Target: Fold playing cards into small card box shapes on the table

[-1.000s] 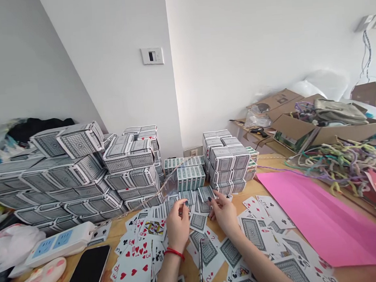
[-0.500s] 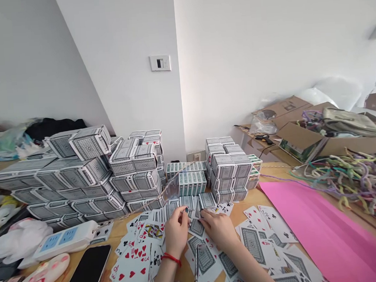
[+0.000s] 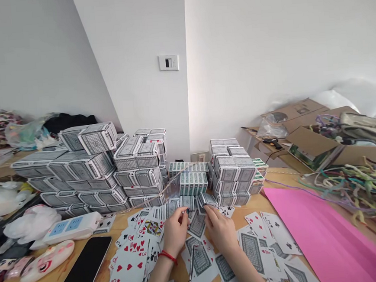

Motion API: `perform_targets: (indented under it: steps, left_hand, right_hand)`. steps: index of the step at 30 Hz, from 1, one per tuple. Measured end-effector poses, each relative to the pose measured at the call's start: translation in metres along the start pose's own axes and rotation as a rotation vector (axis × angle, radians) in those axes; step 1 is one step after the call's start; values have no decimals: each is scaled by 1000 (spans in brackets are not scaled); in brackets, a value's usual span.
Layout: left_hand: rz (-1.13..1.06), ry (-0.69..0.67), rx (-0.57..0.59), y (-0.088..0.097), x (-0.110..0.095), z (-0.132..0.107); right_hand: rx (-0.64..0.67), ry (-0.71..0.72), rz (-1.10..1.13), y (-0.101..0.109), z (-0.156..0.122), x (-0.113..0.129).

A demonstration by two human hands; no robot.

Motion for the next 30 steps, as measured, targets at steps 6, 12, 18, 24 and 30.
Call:
perform_targets:
  steps: [6,12,18,24,30]
  left_hand:
    - [38,20,2,-3,-1,0]
    - [28,20,1,-2,-3,-1]
    - [-8,-26,-28,2,-9,-6]
    - [87,-101,-78,6,-22,-7]
    - [-106,70,-40,9,-2,0]
  right_hand:
    - [-121,-79,77,10,-4,-9]
    - [-308,-213,306,20,-9,-17]
    - [-396,-575,615,0,-26,-40]
    - [-418,-743,840,-18,-30,-52]
    - [-352,-775,1073,-38,-24,-51]
Point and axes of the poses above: each hand's wrist, its own z-axis towards the middle knuckle, its own y-axis out of the back of the hand, x = y × z, the point moved 10 cm from there along z, towards the middle knuckle, and after that the axes turned 15 degrees about y, right-handed, at the moved point
